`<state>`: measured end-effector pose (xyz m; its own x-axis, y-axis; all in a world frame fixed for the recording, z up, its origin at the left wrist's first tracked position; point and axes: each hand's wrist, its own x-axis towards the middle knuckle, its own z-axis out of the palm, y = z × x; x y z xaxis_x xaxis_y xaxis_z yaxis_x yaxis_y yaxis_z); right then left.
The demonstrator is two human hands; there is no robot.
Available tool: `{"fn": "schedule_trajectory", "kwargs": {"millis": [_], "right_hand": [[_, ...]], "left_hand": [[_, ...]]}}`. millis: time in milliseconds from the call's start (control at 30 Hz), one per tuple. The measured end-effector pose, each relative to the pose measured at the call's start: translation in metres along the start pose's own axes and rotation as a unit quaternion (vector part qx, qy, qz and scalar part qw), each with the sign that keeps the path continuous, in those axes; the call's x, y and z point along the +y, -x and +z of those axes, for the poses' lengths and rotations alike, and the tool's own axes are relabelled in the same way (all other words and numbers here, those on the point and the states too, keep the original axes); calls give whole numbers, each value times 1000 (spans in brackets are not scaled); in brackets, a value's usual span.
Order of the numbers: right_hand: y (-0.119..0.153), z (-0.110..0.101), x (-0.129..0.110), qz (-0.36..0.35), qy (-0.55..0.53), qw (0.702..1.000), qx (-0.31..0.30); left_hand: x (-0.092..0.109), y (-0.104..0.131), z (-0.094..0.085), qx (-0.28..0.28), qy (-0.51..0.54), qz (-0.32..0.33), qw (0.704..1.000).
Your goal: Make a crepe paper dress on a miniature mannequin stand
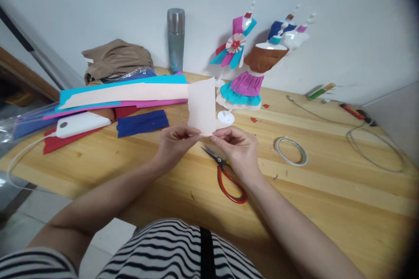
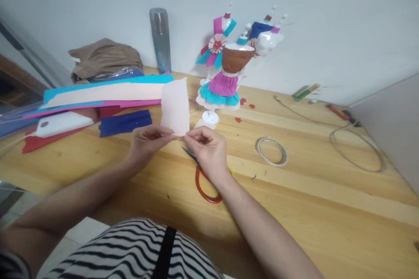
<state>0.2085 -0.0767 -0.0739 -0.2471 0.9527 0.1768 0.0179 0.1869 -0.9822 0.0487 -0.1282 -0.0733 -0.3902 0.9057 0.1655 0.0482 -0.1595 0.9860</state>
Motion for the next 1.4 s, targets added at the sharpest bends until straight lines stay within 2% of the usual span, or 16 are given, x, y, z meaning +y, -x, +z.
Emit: {"fn": "schedule_trajectory", "kwargs": {"millis": [367,800,1000,1267,1400], "right_hand": [[0,-5,0,-100,49,994,-17],[-2,-5,5,-133,84,987,-23],[0,-5,5,-167,143,976,-10],[3,-1,11,-184,174,967,18],[3,1,13,-161,148,976,14]], "left_hand": [[4,-2,-2,-34,-7,-10,999],[2,-2,-2,-30,-34,-3,999],[-5,-2,0,3,-15,6,1000],[-10,-2,-1,12,-126,92,988],[-12,-3,-3,4,-165,144,976]]}}
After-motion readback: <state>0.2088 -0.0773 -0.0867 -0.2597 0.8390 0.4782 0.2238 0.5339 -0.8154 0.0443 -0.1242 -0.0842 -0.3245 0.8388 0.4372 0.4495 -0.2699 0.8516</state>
